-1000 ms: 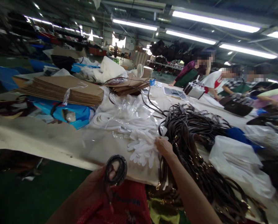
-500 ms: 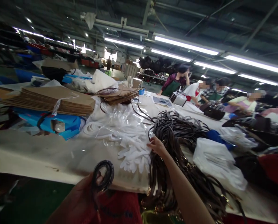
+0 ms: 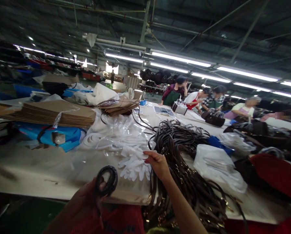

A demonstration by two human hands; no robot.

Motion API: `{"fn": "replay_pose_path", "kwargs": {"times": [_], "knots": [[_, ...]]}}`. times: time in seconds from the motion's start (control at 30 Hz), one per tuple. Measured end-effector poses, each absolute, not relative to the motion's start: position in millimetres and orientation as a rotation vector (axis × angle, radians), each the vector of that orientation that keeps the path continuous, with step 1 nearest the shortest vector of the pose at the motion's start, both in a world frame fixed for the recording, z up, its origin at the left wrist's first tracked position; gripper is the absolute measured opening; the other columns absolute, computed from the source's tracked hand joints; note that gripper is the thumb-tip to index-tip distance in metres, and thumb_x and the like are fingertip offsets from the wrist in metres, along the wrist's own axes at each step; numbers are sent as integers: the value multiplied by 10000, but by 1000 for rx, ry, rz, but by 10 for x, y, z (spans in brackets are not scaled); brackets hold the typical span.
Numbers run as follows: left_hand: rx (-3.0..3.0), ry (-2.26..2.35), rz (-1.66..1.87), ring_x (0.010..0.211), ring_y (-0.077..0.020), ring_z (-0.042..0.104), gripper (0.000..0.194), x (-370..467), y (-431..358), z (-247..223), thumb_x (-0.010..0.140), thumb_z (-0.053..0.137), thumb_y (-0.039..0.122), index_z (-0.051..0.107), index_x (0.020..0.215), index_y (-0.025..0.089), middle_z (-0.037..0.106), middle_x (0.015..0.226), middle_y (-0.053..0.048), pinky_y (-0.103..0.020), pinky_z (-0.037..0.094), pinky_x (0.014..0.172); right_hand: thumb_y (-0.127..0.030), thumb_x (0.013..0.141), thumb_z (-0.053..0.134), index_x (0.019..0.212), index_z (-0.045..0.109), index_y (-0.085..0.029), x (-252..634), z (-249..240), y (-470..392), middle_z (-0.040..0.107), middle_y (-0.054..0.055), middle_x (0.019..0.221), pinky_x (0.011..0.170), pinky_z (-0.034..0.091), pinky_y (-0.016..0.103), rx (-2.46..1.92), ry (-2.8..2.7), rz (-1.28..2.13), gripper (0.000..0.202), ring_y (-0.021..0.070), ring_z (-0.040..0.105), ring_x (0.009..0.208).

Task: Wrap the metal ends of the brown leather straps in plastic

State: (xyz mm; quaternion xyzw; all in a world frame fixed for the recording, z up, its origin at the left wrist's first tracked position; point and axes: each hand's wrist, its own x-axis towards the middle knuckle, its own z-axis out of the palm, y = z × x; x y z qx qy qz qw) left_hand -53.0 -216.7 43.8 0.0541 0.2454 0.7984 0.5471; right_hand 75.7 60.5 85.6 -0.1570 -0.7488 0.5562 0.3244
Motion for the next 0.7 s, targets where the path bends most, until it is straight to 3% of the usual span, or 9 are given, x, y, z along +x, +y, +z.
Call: {"fn": "replay_pose_path", "kwargs": {"times": [0.1,0.23,0.27,0.33,0.4,0.43,0.5,0.7], "knots": [[175,566,1880,758,-175,677,195,-505,-2157,485,801,767,291,686,765,118,637,686,-9,-280,544,774,-399,790,719,870,776,-213,810,951,486,688,52,799,725,531,334,-356,-2037,1274,210,203,636,771],[184,609,1907,786,-197,689,189,-514,-2143,438,792,775,283,697,782,111,649,686,-21,-301,550,787,-393,833,676,748,719,-193,879,1097,378,656,95,1025,897,466,354,-242,-2148,892,222,227,590,980],[176,618,1916,793,-202,693,186,-520,-2137,419,789,779,278,702,790,109,658,689,-26,-309,551,801,-417,852,654,743,692,-189,887,1111,353,661,91,1010,868,478,340,-253,-2151,941,256,218,599,956],[170,616,1921,805,-209,700,177,-529,-2126,390,787,780,270,707,789,109,671,692,-32,-313,552,823,-498,870,615,767,635,-189,885,1100,304,658,46,829,643,497,273,-336,-2100,1255,326,162,603,710],[183,591,1906,826,-217,706,172,-529,-2121,384,796,770,270,705,780,112,673,693,-34,-311,551,834,-582,853,598,792,596,-192,863,1048,269,563,-24,630,404,343,210,-431,-2006,1546,394,94,447,447],[193,577,1899,834,-223,708,173,-528,-2122,389,798,767,273,705,777,113,673,693,-35,-313,551,837,-611,839,599,806,593,-189,848,1015,260,525,-41,603,368,268,196,-460,-1969,1617,423,71,375,400],[202,564,1896,843,-235,710,176,-528,-2128,407,796,766,274,706,780,110,681,702,-44,-323,553,836,-650,816,601,857,629,-171,817,949,257,511,-38,628,379,232,186,-480,-1919,1676,482,51,331,409],[58,751,2036,769,-196,696,134,-569,-2022,422,808,753,231,713,827,105,722,750,-64,-287,541,769,-622,816,631,1116,723,-163,726,842,121,528,-4,700,473,358,220,-412,-1922,1799,556,85,419,520]]}}
